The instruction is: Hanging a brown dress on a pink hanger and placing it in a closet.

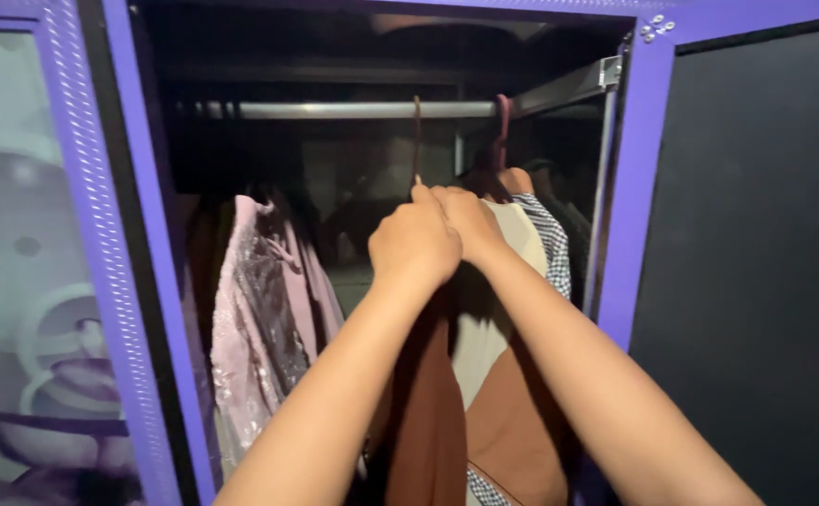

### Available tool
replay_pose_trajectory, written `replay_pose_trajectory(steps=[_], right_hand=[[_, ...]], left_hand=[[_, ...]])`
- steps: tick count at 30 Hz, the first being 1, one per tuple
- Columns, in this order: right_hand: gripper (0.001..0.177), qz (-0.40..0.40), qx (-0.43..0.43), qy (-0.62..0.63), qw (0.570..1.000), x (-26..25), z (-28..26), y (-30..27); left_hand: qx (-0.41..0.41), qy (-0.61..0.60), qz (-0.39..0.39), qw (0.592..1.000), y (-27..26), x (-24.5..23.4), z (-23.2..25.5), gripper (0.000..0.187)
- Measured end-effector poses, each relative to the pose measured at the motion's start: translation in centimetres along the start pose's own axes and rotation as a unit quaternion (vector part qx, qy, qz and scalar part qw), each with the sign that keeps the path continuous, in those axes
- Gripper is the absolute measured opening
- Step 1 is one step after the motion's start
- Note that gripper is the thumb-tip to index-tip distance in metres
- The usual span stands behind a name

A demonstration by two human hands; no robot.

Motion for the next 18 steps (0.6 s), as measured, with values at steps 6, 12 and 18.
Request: replay_pose_trajectory(steps=[6, 12, 18], right_hand=[[0.024, 0.143, -0.168, -0.305, 0.926, -6.5, -3.4, -1.9], [0.022, 0.22, -0.161, -0.421, 0.865, -9.1, -1.6, -3.7], [0.008, 0.108, -0.135, -0.461, 0.87, -8.4, 0.7, -4.8]], left_hand=[[-0.031, 0.011, -0.013, 0.999, 1.5, -0.4, 0.5, 0.067], [-0.049, 0.033, -0.033, 0.998, 3.1, 1.4, 0.0, 0.047], [-0.076, 0.022, -0.054, 0.995, 3.7, 2.5, -0.2, 0.047]])
Point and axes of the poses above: each hand's wrist, its own y-axis towards the middle knuckle, its own x-axis out of the palm, z = x × y, the point moved 8 cm from there along y, towards the middle knuckle, and after that the axes turned 11 degrees about z, right-handed, at the moved point
